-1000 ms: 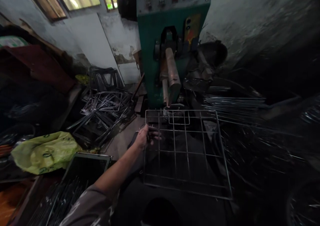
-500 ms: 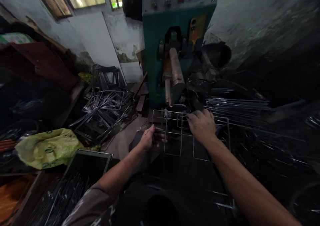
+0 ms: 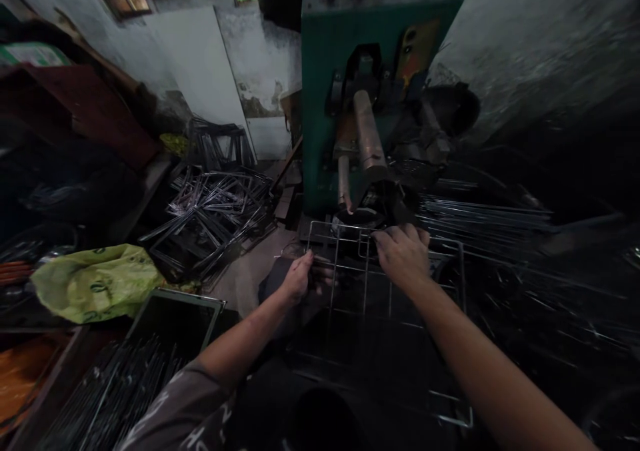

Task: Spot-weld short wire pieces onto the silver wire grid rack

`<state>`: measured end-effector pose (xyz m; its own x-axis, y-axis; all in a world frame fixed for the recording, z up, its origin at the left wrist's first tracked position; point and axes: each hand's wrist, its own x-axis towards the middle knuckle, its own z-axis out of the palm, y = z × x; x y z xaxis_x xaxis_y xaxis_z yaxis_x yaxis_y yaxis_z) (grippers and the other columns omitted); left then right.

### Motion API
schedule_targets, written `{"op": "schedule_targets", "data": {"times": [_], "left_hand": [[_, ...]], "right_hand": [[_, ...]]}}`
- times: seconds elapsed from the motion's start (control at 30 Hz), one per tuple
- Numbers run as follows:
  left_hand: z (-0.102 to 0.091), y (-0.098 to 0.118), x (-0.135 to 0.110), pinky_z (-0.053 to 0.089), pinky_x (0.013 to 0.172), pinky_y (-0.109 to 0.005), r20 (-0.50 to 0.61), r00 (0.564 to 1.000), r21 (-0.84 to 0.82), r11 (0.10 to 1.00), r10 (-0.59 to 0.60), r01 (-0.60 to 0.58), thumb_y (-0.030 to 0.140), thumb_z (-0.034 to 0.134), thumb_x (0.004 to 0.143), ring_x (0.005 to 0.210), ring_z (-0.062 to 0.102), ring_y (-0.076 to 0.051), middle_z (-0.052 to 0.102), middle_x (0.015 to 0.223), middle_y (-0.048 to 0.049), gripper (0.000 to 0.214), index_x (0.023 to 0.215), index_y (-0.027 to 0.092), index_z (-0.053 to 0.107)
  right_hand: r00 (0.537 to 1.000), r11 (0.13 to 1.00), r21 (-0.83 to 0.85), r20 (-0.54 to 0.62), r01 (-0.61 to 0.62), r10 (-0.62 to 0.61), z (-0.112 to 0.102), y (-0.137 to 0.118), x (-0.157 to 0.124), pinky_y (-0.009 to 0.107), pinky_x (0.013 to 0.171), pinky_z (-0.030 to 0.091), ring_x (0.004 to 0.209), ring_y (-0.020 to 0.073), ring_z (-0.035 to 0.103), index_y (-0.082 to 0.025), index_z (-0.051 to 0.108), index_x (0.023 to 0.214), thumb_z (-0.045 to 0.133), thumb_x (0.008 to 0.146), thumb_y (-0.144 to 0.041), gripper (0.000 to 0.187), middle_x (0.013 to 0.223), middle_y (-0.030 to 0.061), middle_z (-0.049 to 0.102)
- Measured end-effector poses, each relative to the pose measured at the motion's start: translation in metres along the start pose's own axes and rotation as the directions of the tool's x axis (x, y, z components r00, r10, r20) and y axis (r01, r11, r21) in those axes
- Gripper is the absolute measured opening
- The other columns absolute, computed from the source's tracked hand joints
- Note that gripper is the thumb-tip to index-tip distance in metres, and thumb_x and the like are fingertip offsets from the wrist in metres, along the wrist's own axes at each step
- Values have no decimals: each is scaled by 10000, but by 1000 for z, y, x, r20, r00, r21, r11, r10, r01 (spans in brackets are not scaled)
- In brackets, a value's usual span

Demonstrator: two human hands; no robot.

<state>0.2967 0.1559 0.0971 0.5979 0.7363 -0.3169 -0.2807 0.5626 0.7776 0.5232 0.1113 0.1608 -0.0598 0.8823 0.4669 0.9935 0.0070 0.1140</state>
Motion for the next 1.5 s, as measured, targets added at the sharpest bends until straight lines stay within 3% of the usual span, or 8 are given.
{"op": "schedule_targets", "data": {"times": [0.4,0.83,1.5], "left_hand": [[-1,1,4,408,341,-202,-69,997,-19,1000,14,-15,596,513,829,572,679,-235,694,721,-139,509,909,95,559],[-2,4,28,394,342,-202,-54,998,-77,996,44,-48,572,453,873,601,691,-253,705,756,-164,497,938,88,548],[2,9,40,402,357,-207,-55,995,-59,995,77,-81,597,487,844,591,687,-249,704,760,-174,523,916,83,551]], "right_hand": [[998,994,98,29,50,-53,23,5,3,346,816,284,959,241,407,-194,622,1045,446,917,-179,218,913,32,606],[994,994,57,59,88,-92,38,14,32,326,805,288,901,246,388,-172,655,991,483,906,-153,192,873,49,606],[997,996,62,8,70,-71,46,21,44,359,819,280,934,250,425,-170,651,912,453,915,-186,199,848,78,611]]}}
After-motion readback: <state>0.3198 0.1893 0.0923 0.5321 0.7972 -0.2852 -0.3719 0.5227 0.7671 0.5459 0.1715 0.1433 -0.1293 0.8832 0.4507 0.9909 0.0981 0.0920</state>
